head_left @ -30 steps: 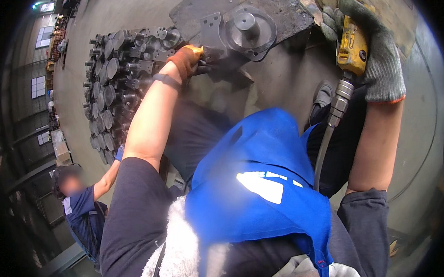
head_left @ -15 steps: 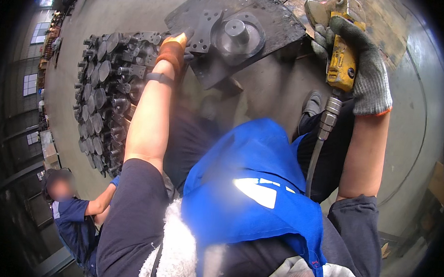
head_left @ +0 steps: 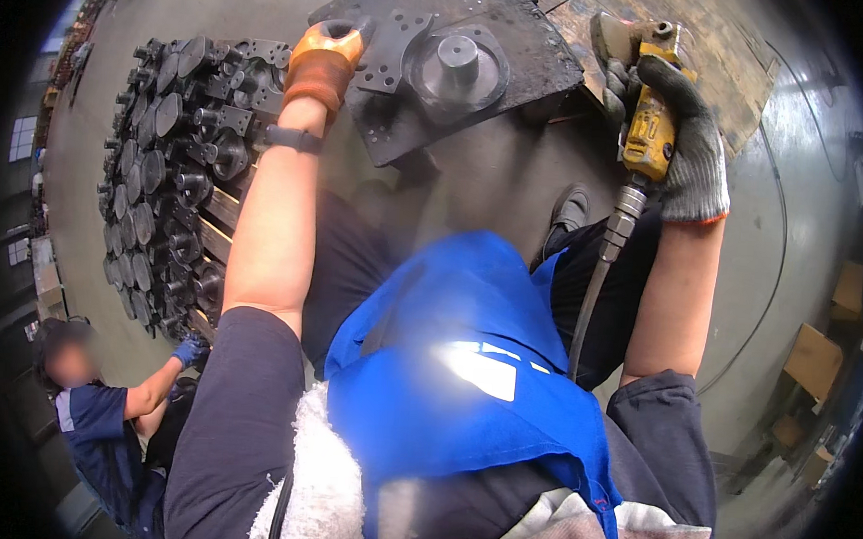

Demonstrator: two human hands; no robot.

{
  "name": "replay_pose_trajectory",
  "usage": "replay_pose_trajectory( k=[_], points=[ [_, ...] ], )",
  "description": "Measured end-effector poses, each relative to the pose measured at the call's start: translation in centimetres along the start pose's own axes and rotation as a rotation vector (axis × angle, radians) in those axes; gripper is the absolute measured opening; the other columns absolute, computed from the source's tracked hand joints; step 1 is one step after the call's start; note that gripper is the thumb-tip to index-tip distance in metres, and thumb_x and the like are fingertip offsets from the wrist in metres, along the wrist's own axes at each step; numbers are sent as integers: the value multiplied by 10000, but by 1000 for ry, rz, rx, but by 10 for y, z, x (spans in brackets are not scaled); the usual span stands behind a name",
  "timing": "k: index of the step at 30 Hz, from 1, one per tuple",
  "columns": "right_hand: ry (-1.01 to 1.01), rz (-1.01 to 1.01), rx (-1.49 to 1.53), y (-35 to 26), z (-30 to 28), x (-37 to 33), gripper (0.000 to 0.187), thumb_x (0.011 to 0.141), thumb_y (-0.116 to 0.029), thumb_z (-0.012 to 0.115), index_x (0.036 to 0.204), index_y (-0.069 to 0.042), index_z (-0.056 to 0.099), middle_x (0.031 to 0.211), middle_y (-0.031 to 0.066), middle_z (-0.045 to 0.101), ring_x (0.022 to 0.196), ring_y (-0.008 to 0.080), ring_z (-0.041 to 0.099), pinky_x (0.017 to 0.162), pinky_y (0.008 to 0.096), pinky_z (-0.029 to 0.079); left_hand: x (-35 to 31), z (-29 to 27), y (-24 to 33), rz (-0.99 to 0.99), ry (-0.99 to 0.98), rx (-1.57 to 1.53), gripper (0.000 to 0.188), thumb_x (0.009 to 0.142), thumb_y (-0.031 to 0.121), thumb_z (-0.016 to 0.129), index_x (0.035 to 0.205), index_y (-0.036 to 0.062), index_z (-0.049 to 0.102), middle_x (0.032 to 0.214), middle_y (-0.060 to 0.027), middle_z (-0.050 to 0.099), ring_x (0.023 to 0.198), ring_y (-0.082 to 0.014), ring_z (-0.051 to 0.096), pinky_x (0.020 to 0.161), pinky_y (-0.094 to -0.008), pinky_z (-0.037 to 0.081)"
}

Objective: The person uses a handheld angle grinder to smooth the surface of metal parts. They pick up each part from a pile, grind it while seated on the floor, and place the finished piece onto a wooden pallet.

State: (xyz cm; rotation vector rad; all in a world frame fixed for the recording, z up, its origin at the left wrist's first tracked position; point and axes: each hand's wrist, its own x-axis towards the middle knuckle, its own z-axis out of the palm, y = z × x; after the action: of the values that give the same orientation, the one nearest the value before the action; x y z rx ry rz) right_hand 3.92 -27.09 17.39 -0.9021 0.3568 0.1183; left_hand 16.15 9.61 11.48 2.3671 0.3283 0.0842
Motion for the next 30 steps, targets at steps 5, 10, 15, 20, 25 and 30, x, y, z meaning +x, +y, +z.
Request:
replay_pose_trajectory(
  k=[5,10,15,20,25,30],
  points=[
    [50,4,-14,-1,-10,-1,354,868,-109,701,1154,50,566,967,163,686,871,247,709,781,348,625,-1,-12,4,19,-26,136,571,805,492,715,1104,7,681,941,-127,726,871,-239,681,807,-364,515],
    [117,-7,-77,0,-6,-1,329,866,-138,696,1134,25,595,904,132,686,776,231,698,728,337,620,17,3,-19,-63,-206,387,584,755,501,672,1051,-3,697,1017,-169,720,984,-327,674,883,-417,506],
    [91,30,-120,-2,0,-6,324,895,-117,656,1158,48,564,938,151,680,796,236,695,742,333,619,-2,32,-13,12,-345,683,605,725,470,715,1136,27,683,1171,-236,661,1111,-389,632,937,-430,503],
    [-55,231,60,-2,12,-11,307,915,-99,621,1171,51,547,959,164,673,812,248,683,742,345,608,5,38,-27,143,-149,722,579,715,413,746,1166,72,618,1169,-180,664,1062,-371,651,877,-437,538],
    [-42,225,-42,-4,26,-15,269,903,-130,647,1118,21,591,952,134,677,817,219,683,734,330,592,-60,20,56,310,113,465,518,707,447,744,986,22,643,1010,-202,678,941,-380,666,806,-450,550],
    [-33,211,-322,4,49,-8,220,897,-144,648,1042,21,641,869,54,652,726,140,628,643,263,506,-133,47,81,-9,-1170,-920,483,877,465,700,1128,52,686,942,-111,732,707,-189,698,622,-297,573]
  ],
)
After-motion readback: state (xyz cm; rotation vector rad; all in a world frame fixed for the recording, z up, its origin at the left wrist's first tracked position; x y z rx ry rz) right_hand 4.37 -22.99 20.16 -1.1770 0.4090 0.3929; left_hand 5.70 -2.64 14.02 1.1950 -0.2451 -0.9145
